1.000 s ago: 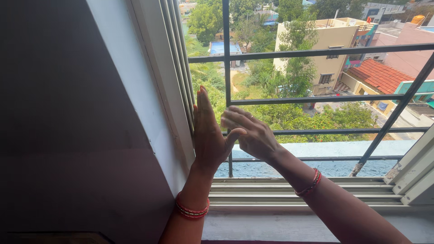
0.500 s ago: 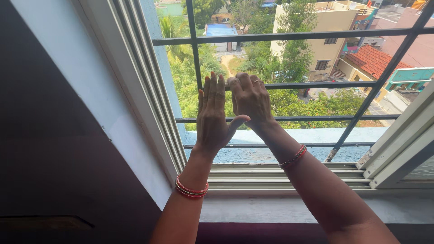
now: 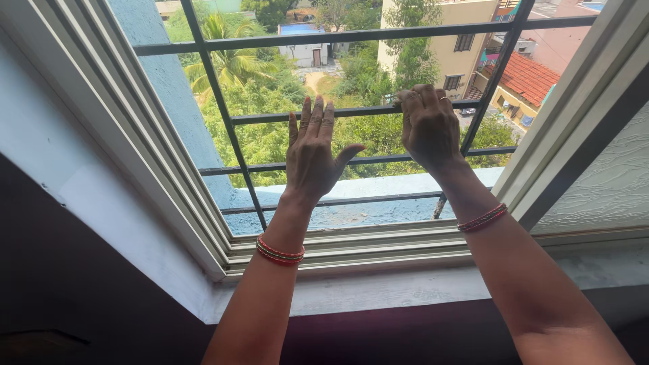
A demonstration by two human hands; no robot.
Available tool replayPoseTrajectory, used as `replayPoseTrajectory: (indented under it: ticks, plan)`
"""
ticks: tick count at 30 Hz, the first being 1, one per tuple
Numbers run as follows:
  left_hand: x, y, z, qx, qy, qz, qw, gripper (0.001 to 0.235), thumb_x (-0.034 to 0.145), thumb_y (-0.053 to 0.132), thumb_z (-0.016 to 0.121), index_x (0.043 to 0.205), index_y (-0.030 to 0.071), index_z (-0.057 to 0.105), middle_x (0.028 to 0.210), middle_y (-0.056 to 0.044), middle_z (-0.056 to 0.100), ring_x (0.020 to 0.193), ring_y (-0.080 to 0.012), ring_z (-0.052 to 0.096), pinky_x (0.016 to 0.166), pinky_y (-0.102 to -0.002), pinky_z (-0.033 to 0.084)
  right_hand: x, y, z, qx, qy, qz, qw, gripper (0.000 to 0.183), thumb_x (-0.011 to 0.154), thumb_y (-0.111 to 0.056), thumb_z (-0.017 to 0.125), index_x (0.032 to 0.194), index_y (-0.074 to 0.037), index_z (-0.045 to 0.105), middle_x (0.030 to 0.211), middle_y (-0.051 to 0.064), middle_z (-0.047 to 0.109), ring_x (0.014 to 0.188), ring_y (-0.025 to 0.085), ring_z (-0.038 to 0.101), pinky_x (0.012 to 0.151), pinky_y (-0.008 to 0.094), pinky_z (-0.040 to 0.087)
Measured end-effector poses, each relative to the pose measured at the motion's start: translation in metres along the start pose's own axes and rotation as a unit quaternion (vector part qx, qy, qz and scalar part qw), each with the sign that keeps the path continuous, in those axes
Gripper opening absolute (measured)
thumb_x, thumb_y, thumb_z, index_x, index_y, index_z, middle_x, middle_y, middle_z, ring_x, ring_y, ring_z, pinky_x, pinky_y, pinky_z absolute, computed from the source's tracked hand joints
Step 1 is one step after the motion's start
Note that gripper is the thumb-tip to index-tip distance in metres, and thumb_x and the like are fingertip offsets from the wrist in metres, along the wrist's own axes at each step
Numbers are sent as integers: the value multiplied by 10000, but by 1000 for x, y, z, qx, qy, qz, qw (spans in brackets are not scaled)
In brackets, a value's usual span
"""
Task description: The person wipes the metal security bars and the window frame using a cloth. They systematically clean the horizontal and vertical bars and the surrounding frame from a first-person perspective.
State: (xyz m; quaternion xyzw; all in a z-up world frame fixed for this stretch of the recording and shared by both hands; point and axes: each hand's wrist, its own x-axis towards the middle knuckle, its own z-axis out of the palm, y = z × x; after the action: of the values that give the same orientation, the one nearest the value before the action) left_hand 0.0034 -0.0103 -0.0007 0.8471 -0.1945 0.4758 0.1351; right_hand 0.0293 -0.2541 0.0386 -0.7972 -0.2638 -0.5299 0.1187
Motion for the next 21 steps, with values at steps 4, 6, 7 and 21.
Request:
replayPoseTrajectory:
  ticks: [4, 6, 7, 21]
  plan:
    - [6, 17, 8, -19, 6, 3, 1000, 1003, 942, 761, 469, 1468, -93, 501, 1563, -293, 450, 1537, -410, 285, 1284, -515, 122, -4, 11, -14, -28, 9, 67, 997, 148, 1072, -77, 621, 1199, -54, 693, 1165, 143, 629, 1081, 345, 629, 913, 456, 550]
    - [16, 33, 16, -38, -2, 5, 999, 978, 950, 748, 466, 1468, -81, 508, 1561, -280, 457, 1534, -408, 300, 1282, -514, 136, -2, 3, -12, -16, -4, 72, 997, 192, 1055, -70, 614, 1234, -22, 666, 1187, 165, 608, 1097, 346, 614, 919, 453, 546]
    - [21, 43, 23, -52, -11, 6, 999, 956, 955, 737, 466, 1466, -69, 515, 1559, -271, 463, 1532, -402, 312, 1280, -517, 142, -1, -4, -7, -11, -11, 76, 997, 217, 1047, -66, 610, 1251, -7, 654, 1197, 176, 598, 1105, 347, 607, 922, 451, 544]
    - [27, 68, 45, -63, 48, 9, 997, 790, 986, 659, 532, 1444, 17, 577, 1484, -202, 580, 1481, -363, 428, 1277, -540, 151, -26, 23, -20, -73, -20, 12, 997, 529, 835, 125, 632, 1356, 32, 642, 1315, 186, 572, 1246, 355, 570, 1046, 402, 537]
